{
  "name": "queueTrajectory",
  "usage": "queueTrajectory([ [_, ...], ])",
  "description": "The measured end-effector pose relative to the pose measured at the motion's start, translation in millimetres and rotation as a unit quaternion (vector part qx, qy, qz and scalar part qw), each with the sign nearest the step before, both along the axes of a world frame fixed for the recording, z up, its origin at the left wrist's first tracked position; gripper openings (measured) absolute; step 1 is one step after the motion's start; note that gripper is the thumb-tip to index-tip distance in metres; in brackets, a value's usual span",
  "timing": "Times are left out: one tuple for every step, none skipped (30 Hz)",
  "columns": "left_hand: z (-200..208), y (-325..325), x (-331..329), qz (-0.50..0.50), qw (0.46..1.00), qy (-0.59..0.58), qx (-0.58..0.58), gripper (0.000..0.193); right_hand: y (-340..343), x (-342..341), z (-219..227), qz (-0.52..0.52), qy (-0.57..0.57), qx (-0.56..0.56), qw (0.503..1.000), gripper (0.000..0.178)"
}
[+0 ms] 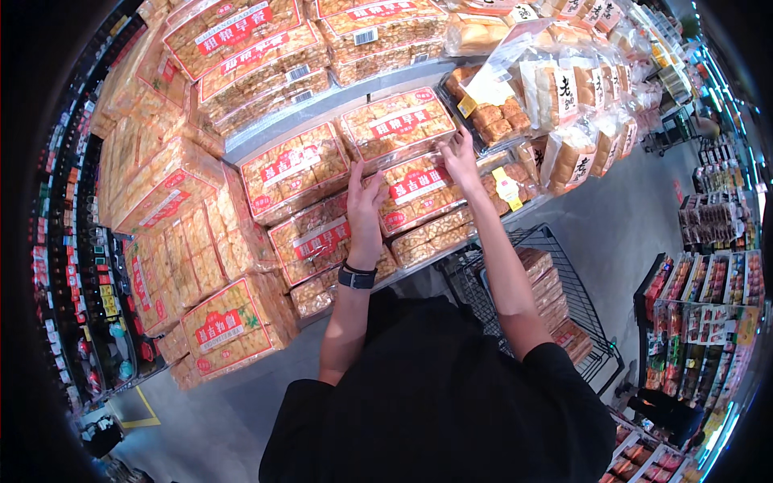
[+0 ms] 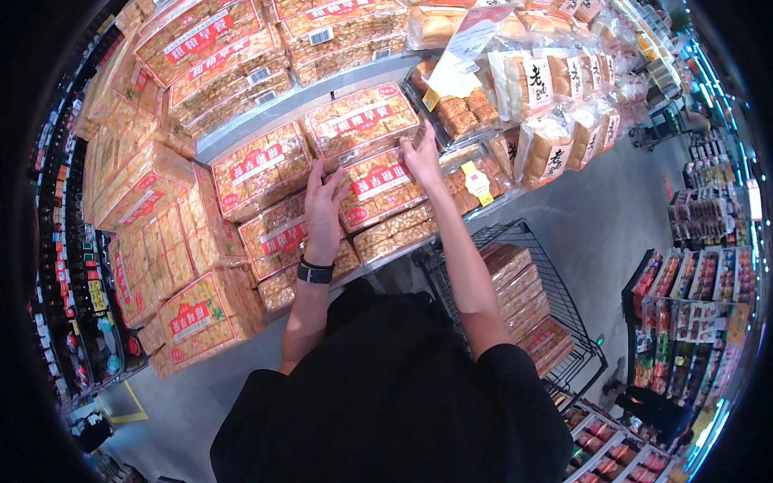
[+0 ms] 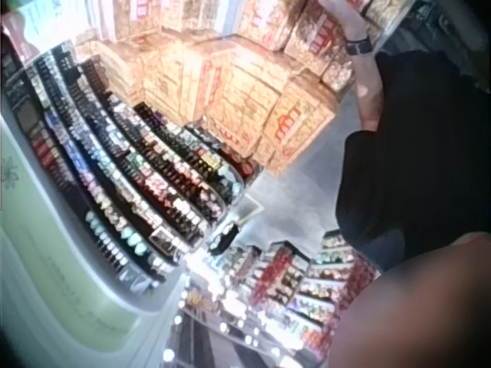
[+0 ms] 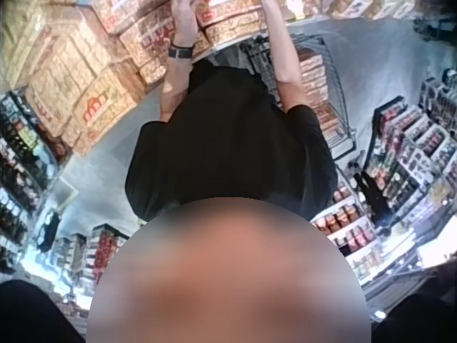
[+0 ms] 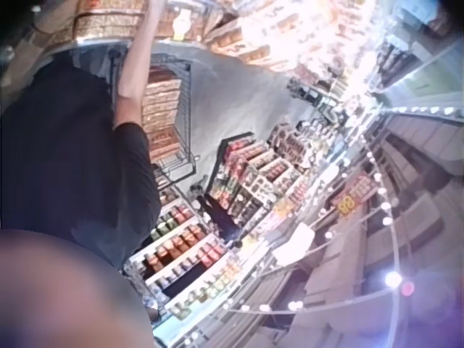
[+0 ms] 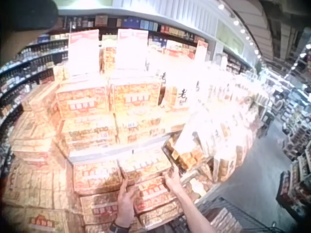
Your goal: Organizing boxes of crispy rice snacks on a supermarket shelf and putting some in a shopping cart.
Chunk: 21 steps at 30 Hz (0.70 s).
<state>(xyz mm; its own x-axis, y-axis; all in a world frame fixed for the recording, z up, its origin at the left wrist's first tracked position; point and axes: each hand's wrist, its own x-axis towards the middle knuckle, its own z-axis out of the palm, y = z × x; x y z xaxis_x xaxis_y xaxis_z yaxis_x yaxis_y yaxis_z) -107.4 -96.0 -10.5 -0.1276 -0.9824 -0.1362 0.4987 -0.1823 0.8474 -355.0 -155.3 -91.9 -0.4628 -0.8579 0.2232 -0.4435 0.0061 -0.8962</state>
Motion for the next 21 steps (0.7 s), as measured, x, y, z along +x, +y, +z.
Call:
queueTrajectory([
  [-2.2,3.0,3.4,0.003,1.000,0.012,-0.004,0.057,11.1,3.2,1.0,0.005,-0.005,0.003,1.000,0.068],
  [-4.0,8.4,7.7,0.011,1.000,0.007,-0.002,0.057,29.3,11.0,12.5,0.035,-0.113,0.012,0.993,0.058],
  [-5.0,15.3,10.1,0.015,1.000,0.019,0.001,0.055,50.1,18.2,29.2,0.061,-0.220,0.021,0.973,0.049],
  [-5.0,22.2,10.3,0.016,0.999,0.030,0.002,0.053,73.2,23.8,53.4,0.071,-0.222,0.021,0.972,0.040],
  [-2.7,29.4,8.2,0.011,1.000,0.025,0.003,0.053,97.2,24.2,69.5,0.077,-0.223,0.019,0.972,0.032],
  [1.8,36.9,2.7,0.001,0.999,0.034,0.004,0.053,119.1,12.2,65.0,0.092,-0.211,0.009,0.973,0.029],
  [3.6,44.9,-1.2,-0.007,0.999,0.043,0.006,0.053,142.8,4.3,72.7,0.083,-0.216,0.008,0.973,0.029],
  [1.9,52.8,-3.4,-0.014,0.999,0.036,0.007,0.053,167.8,-0.8,91.9,0.145,-0.204,0.048,0.967,0.030],
  [-0.8,60.2,-6.2,-0.019,0.999,0.036,0.003,0.054,192.2,-5.2,109.6,0.202,-0.192,0.085,0.957,0.032],
  [-2.0,67.0,-11.6,-0.029,0.999,0.036,0.000,0.054,215.1,-9.8,120.5,0.187,-0.198,0.080,0.959,0.032],
  [0.3,72.3,-18.2,-0.049,0.998,0.031,0.001,0.054,236.1,-14.9,129.4,0.224,-0.271,0.073,0.933,0.038],
  [3.9,77.7,-24.6,-0.060,0.998,0.025,0.022,0.054,257.6,-20.1,138.7,0.259,-0.342,0.061,0.901,0.045],
  [10.9,84.3,-31.4,-0.068,0.997,0.017,0.040,0.054,278.4,-25.9,150.9,0.288,-0.367,0.045,0.883,0.047],
  [18.0,92.3,-39.5,-0.075,0.996,-0.003,0.037,0.052,298.5,-33.7,163.4,0.333,-0.387,0.004,0.860,0.047],
  [15.3,98.4,-47.6,-0.097,0.995,-0.011,0.037,0.052,319.3,-41.2,178.6,0.373,-0.405,-0.038,0.834,0.046],
  [8.7,102.2,-61.3,-0.125,0.992,-0.003,0.030,0.052,352.2,-43.9,195.3,0.361,-0.411,-0.110,0.830,0.043],
  [7.9,109.2,-74.2,-0.150,0.988,0.005,0.032,0.051,380.0,-45.6,216.7,0.348,-0.416,-0.174,0.822,0.040],
  [14.0,120.7,-88.2,-0.175,0.984,-0.015,0.010,0.051,385.3,-67.1,225.6,0.560,-0.335,-0.185,0.735,0.030],
  [12.5,128.8,-97.1,-0.200,0.979,-0.026,0.010,0.051,389.1,-89.6,233.8,0.741,-0.229,-0.180,0.605,0.021],
  [7.1,135.9,-100.8,-0.209,0.977,-0.029,0.006,0.050,409.7,-88.7,260.1,0.661,-0.252,-0.249,0.661,0.015],
  [-0.6,143.2,-108.0,-0.224,0.974,-0.031,0.002,0.048,434.8,-84.1,285.3,0.567,-0.269,-0.315,0.712,0.013],
])
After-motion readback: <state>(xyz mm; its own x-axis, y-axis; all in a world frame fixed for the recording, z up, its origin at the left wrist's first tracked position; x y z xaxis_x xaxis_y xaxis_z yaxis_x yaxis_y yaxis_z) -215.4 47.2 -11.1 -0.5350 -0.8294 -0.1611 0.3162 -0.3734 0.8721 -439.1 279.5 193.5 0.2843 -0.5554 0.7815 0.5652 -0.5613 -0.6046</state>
